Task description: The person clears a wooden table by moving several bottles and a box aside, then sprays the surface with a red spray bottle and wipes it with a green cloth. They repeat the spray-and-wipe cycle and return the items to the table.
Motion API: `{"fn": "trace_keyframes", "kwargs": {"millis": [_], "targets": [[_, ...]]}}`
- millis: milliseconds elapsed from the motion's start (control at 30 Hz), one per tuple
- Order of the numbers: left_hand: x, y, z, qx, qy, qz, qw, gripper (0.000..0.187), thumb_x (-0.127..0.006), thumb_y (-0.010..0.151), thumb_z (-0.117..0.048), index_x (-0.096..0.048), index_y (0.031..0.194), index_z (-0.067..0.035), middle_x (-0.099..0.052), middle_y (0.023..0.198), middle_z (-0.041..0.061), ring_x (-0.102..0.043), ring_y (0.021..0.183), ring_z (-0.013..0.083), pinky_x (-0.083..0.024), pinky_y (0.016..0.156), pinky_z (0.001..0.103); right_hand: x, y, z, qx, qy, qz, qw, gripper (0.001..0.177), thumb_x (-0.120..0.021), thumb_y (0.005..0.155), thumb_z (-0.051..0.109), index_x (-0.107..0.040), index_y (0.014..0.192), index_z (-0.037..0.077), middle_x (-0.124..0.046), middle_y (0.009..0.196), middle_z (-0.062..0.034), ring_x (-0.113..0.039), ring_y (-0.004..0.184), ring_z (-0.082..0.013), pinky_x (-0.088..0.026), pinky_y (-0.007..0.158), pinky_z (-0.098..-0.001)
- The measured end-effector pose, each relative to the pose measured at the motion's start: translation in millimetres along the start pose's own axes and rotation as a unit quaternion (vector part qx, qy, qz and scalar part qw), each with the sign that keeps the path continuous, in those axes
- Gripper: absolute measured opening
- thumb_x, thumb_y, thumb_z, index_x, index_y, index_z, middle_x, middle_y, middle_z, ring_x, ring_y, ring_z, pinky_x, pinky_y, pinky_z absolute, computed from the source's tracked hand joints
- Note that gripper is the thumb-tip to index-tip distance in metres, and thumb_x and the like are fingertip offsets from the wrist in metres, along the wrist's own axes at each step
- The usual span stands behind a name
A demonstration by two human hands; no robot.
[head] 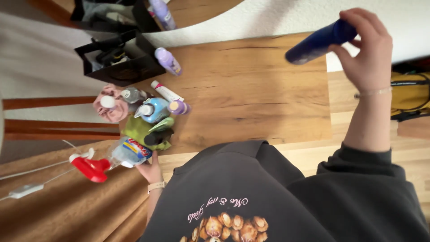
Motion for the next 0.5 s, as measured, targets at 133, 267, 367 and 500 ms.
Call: {"fn": "trace_keyframes", "kwargs": {"millis": [133, 267, 367, 500], "targets": [[53.2, -35.0, 77.0, -0.005, 0.180, -0.073, 0.981, 0.078, -0.085, 0.072, -0.009, -0.044, 0.137, 0.003, -0.056, 0.130, 0.022, -0.060, 0.116, 0.0318, -0.052, 0.098, 0.039, -6.4, -3.8, -75.7, -0.015, -0.025, -0.018, 0.999, 0.061, -0.076, 0.086, -0.024, -0.059, 0.144, -0.014, -0.054, 0.142, -0.0326, -0.056, 0.124, -0.0475, -0.061, 0.086, -0.0505], [48.4, -108.2, 18.0, -0.042, 0.223, 0.046, 0.973, 0.045, -0.063, 0.090, 0.010, -0.062, 0.132, -0.005, -0.054, 0.114, 0.014, -0.063, 0.086, 0.0157, -0.054, 0.065, 0.030, -10.3, 2.5, -114.5, -0.031, -0.009, -0.007, 0.999, 0.059, -0.074, 0.089, -0.024, -0.056, 0.144, -0.012, -0.050, 0.142, -0.0294, -0.054, 0.123, -0.0468, -0.061, 0.090, -0.0515], [-7.5, -101.9, -85.5, -0.174, 0.239, 0.162, 0.941, 0.022, -0.061, 0.098, 0.011, -0.074, 0.099, -0.006, -0.063, 0.103, 0.009, -0.063, 0.097, 0.0183, -0.051, 0.082, 0.026, -14.9, 9.5, -132.0, -0.057, 0.019, 0.016, 0.998, 0.060, -0.072, 0.089, -0.022, -0.054, 0.146, -0.010, -0.047, 0.144, -0.0284, -0.053, 0.125, -0.0467, -0.059, 0.093, -0.0516], [-61.1, -79.9, -108.8, -0.269, 0.244, 0.220, 0.906, 0.021, -0.060, 0.099, 0.008, -0.074, 0.099, -0.008, -0.058, 0.105, 0.009, -0.061, 0.099, 0.0241, -0.050, 0.093, 0.034, -17.8, 15.8, -158.4, -0.013, -0.035, 0.024, 0.999, 0.064, -0.074, 0.086, -0.015, -0.056, 0.147, -0.008, -0.052, 0.145, -0.0279, -0.051, 0.124, -0.0468, -0.058, 0.086, -0.0498]]}}
Point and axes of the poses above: each hand's wrist, its own y-axis towards the middle knuckle, its own x-axis out of the back of the hand, z = x × y, the point moved 1 cm from there along y, towards the middle knuckle
